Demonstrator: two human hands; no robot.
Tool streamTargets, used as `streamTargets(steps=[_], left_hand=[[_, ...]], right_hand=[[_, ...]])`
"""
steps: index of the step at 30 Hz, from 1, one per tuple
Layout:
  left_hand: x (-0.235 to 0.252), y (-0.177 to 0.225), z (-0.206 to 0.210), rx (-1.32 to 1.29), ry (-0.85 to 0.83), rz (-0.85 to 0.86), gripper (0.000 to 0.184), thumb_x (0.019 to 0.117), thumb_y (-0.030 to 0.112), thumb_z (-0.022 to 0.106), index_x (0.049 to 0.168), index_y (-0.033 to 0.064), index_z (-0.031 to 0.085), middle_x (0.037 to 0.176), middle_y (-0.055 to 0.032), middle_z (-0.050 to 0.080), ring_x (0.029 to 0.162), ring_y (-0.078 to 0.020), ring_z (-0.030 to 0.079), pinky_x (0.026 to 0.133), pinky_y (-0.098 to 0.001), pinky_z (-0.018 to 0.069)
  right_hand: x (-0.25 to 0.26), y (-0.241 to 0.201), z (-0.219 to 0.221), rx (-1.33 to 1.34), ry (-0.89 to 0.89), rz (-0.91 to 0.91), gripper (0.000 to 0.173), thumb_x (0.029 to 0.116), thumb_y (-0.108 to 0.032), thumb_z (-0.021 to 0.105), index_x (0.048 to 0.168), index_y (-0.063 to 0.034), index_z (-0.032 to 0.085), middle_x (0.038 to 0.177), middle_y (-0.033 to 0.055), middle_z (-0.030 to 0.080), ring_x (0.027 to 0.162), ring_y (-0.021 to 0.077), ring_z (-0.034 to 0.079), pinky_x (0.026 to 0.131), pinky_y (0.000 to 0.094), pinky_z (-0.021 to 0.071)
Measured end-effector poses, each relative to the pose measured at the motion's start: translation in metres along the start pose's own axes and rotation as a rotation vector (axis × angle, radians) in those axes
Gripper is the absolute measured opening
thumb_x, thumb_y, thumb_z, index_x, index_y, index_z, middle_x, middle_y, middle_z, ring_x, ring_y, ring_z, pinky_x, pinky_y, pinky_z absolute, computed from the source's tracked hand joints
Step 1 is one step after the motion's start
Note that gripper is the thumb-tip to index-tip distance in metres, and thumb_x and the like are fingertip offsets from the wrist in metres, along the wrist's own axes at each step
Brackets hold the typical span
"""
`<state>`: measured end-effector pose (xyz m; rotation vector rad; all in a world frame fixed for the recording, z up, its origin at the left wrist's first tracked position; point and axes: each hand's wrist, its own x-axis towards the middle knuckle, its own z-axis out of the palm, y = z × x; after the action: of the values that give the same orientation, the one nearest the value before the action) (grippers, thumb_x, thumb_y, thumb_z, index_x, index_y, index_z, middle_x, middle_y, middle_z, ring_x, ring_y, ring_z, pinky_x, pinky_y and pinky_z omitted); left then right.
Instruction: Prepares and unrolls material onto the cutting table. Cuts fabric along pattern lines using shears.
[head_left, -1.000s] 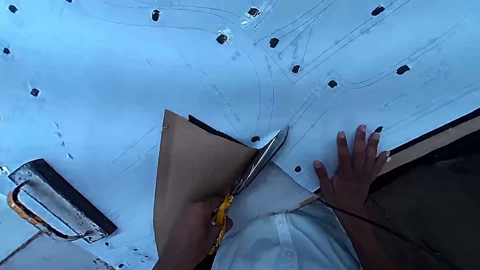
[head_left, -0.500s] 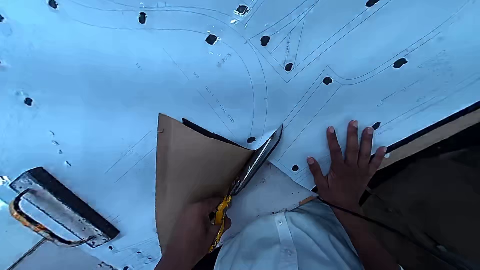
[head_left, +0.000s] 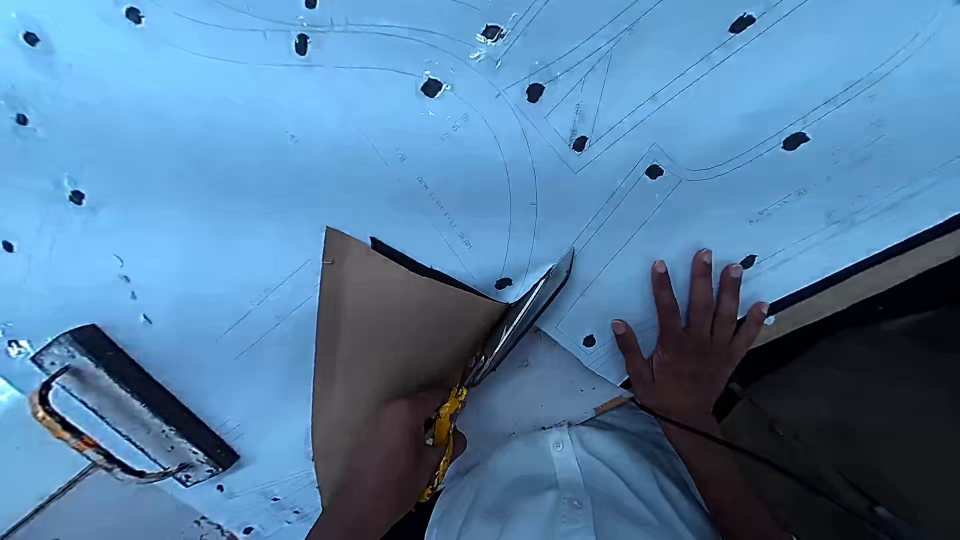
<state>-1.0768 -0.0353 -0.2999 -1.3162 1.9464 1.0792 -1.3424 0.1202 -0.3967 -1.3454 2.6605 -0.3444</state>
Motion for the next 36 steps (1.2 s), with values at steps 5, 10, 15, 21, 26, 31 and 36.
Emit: streamTargets(steps=[5, 10, 15, 21, 26, 31, 36], left_hand=[[0.003, -0.003, 0.002, 0.001, 0.019, 0.004, 0.020, 0.0787, 0.026, 0.071, 0.095, 0.0174, 0.078, 0.071, 0.0050, 0.068, 0.056, -0.0095, 0.060, 0.054, -0.0352, 0.0517], [0.006, -0.009, 0.004, -0.020, 0.030, 0.040, 0.020, 0.0772, 0.027, 0.070, 0.094, 0.0191, 0.078, 0.068, 0.0080, 0.066, 0.052, -0.0042, 0.057, 0.049, -0.0284, 0.0491], [0.008, -0.011, 0.004, -0.053, 0.017, 0.029, 0.017, 0.0776, 0.025, 0.071, 0.093, 0.0198, 0.077, 0.070, 0.0095, 0.068, 0.053, -0.0023, 0.058, 0.050, -0.0254, 0.0500], [0.007, -0.008, 0.001, -0.050, -0.002, 0.022, 0.018, 0.0780, 0.026, 0.071, 0.094, 0.0203, 0.077, 0.071, 0.0095, 0.068, 0.055, -0.0024, 0.059, 0.051, -0.0254, 0.0499], [0.007, 0.003, -0.004, -0.032, -0.035, 0.004, 0.020, 0.0800, 0.026, 0.072, 0.098, 0.0195, 0.077, 0.071, 0.0076, 0.066, 0.055, -0.0058, 0.057, 0.052, -0.0300, 0.0497], [0.009, 0.003, -0.002, -0.013, -0.019, 0.011, 0.018, 0.0791, 0.025, 0.073, 0.096, 0.0205, 0.077, 0.069, 0.0088, 0.065, 0.054, -0.0051, 0.057, 0.051, -0.0291, 0.0495], [0.012, 0.001, -0.003, -0.024, -0.029, 0.005, 0.018, 0.0781, 0.025, 0.074, 0.096, 0.0210, 0.077, 0.071, 0.0096, 0.067, 0.055, -0.0048, 0.058, 0.053, -0.0296, 0.0505]], right_hand=[[0.000, 0.001, 0.001, -0.006, 0.007, 0.001, 0.071, 0.0988, -0.069, 0.037, 0.161, -0.0365, 0.031, 0.172, 0.0011, 0.016, 0.160, 0.0265, 0.003, 0.121, 0.0663, -0.0041], [0.000, 0.000, 0.000, 0.011, 0.004, 0.003, 0.071, 0.0981, -0.070, 0.039, 0.161, -0.0378, 0.030, 0.172, 0.0010, 0.017, 0.160, 0.0276, 0.004, 0.121, 0.0673, -0.0027], [0.000, 0.000, 0.000, -0.005, 0.000, 0.006, 0.071, 0.0982, -0.070, 0.037, 0.161, -0.0382, 0.030, 0.172, 0.0014, 0.018, 0.159, 0.0281, 0.005, 0.121, 0.0680, -0.0019], [0.000, 0.000, 0.000, -0.007, -0.010, 0.008, 0.072, 0.0979, -0.070, 0.038, 0.161, -0.0378, 0.029, 0.172, 0.0010, 0.015, 0.160, 0.0277, 0.003, 0.121, 0.0674, -0.0032], [0.000, 0.000, 0.000, 0.006, -0.003, 0.002, 0.071, 0.0986, -0.069, 0.037, 0.161, -0.0382, 0.029, 0.172, 0.0002, 0.016, 0.160, 0.0272, 0.003, 0.121, 0.0678, -0.0026], [0.000, 0.000, 0.000, 0.000, -0.011, 0.008, 0.070, 0.0988, -0.069, 0.036, 0.162, -0.0388, 0.028, 0.172, 0.0000, 0.015, 0.160, 0.0268, 0.002, 0.121, 0.0666, -0.0038], [0.000, 0.000, 0.001, 0.005, 0.004, 0.000, 0.070, 0.0987, -0.069, 0.037, 0.161, -0.0387, 0.030, 0.172, -0.0004, 0.016, 0.160, 0.0266, 0.002, 0.122, 0.0668, -0.0038]])
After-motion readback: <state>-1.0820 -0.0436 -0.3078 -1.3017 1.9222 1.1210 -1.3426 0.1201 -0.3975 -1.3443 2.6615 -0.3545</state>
